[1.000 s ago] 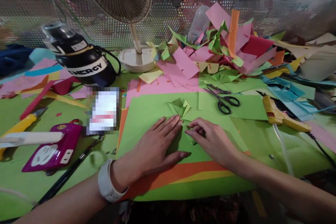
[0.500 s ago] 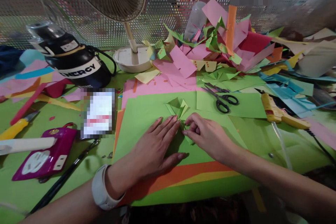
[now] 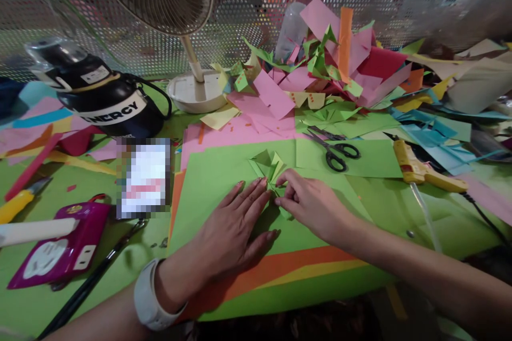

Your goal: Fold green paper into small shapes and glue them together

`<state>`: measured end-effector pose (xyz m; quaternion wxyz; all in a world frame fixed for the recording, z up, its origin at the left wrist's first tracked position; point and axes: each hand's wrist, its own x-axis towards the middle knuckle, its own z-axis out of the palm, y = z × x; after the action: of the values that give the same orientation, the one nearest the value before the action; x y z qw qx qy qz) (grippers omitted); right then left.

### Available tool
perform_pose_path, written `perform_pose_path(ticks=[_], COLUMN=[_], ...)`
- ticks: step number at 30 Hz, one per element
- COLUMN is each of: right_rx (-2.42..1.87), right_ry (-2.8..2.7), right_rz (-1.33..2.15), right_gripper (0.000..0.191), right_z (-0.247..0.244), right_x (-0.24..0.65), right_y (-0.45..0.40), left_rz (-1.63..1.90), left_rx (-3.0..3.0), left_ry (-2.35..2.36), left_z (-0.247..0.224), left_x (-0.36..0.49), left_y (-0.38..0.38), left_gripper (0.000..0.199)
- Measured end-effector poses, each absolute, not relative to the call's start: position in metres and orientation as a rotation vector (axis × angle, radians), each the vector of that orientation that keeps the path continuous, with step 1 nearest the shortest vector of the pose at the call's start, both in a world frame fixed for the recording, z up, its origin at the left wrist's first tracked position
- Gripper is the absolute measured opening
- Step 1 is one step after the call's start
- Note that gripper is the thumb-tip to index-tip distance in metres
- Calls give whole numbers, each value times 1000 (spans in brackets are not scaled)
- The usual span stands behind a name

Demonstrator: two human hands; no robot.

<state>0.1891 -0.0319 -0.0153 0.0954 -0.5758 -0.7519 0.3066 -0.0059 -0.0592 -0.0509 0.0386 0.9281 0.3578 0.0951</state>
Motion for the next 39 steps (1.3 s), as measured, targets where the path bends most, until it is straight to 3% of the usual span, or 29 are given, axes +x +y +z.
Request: perform_pose_path(ticks=[11, 39], right_rx=[-1821, -1737], right_ry=[-2385, -2442], right_rz=[707, 755], right_gripper=[20, 14], right_z=[-6, -6], right_x=[183, 184], right_y=[-35, -27], left_rz=[310, 219], left_rx=[2853, 2821], left_ry=[1104, 1078], left_z=[-54, -45], left_x=[-5, -2], left_y=[-60, -60], left_gripper=[68, 63])
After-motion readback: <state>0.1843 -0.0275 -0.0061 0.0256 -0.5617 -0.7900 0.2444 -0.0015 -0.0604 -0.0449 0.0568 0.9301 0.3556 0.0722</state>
